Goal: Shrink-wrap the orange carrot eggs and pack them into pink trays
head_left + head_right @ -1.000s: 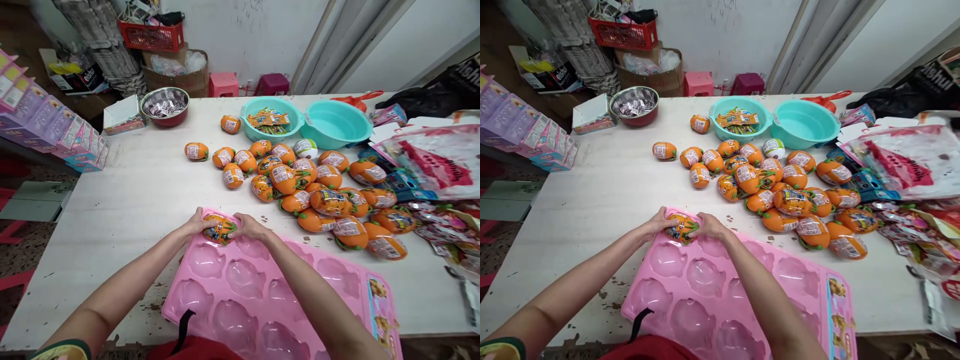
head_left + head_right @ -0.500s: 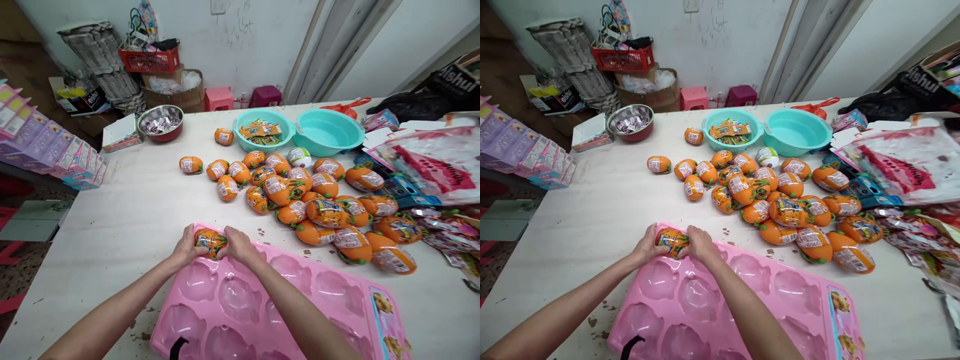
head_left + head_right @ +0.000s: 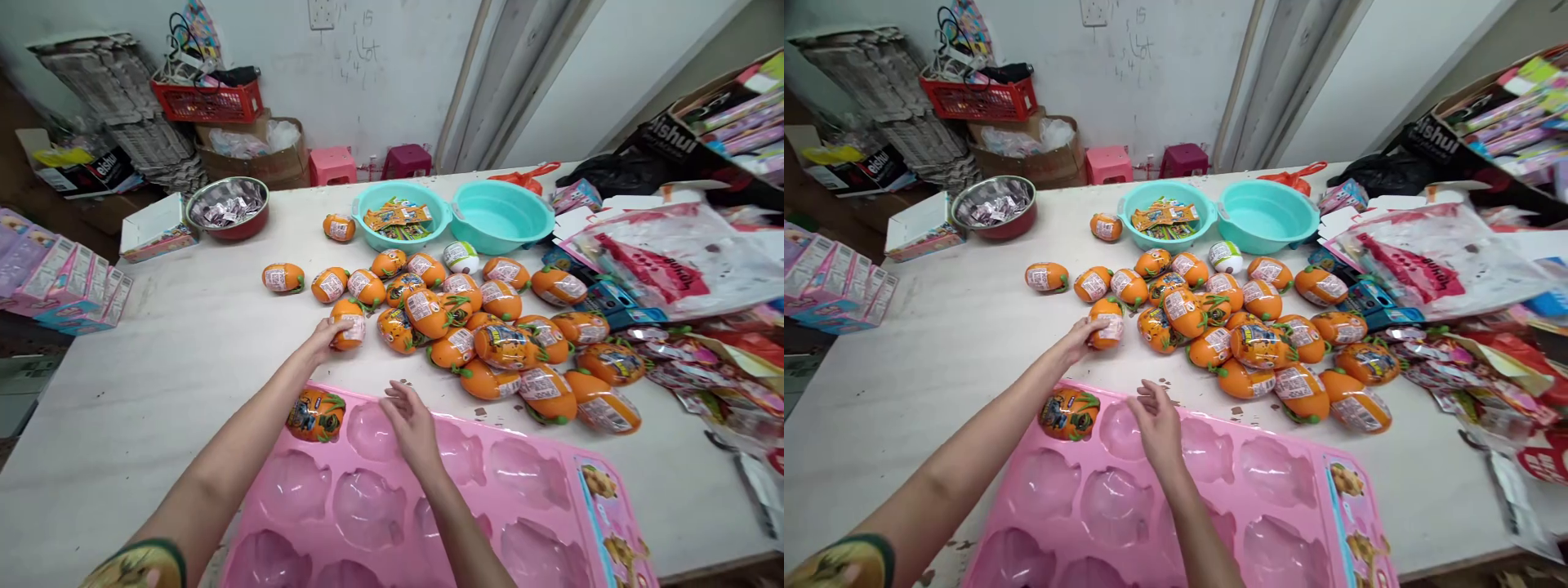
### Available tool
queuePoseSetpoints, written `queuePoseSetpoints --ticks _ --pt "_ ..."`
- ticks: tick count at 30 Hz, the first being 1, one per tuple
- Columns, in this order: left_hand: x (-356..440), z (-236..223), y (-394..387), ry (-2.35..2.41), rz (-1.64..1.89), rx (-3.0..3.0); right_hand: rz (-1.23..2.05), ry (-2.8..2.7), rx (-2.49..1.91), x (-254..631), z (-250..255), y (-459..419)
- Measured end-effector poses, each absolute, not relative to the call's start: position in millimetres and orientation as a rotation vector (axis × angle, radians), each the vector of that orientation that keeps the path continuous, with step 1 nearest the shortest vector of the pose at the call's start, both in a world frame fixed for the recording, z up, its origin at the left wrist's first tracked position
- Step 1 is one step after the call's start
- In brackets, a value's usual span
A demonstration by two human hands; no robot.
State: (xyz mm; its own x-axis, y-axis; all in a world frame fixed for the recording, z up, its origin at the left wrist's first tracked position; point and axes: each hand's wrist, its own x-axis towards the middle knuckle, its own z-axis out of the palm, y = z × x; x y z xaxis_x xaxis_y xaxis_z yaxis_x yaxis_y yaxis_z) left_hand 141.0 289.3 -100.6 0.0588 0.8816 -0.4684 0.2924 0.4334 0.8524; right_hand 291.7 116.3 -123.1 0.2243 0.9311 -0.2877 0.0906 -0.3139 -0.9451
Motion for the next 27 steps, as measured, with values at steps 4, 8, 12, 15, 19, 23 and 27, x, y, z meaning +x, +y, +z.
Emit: queuePoseSetpoints --ticks 4,8,12,15,19,23,27 --pt "124.6 -78.3 194.9 1.383 0.736 1.377 1.382 -0.594 -1.372 282.2 -101.1 124.9" --pt "119.7 -58.2 140.0 1.156 0.674 1.953 1.328 -0.409 -1.208 266.3 -92.1 121.0" --pt "128.5 -53.9 160.2 0.961 0.319 1.917 1.304 -0.574 -1.18 280.3 -105.1 87.9" --pt "137.9 -67.8 173.4 0.755 0.231 2.024 1.197 -0.888 -1.378 313.9 -115.5 65.8" --pt "134.8 -106.9 159.4 0.707 0.293 2.236 0.949 -1.258 -1.797 361.4 -121.0 65.4" --pt "122.7 -141.7 136.3 0.617 0.21 2.386 1.133 -1.782 -1.98 378.1 -119.9 92.9" --pt "122.2 -142.8 126.4 0.764 0.027 2.408 1.36 -1.99 -1.997 371.1 -117.7 116.3"
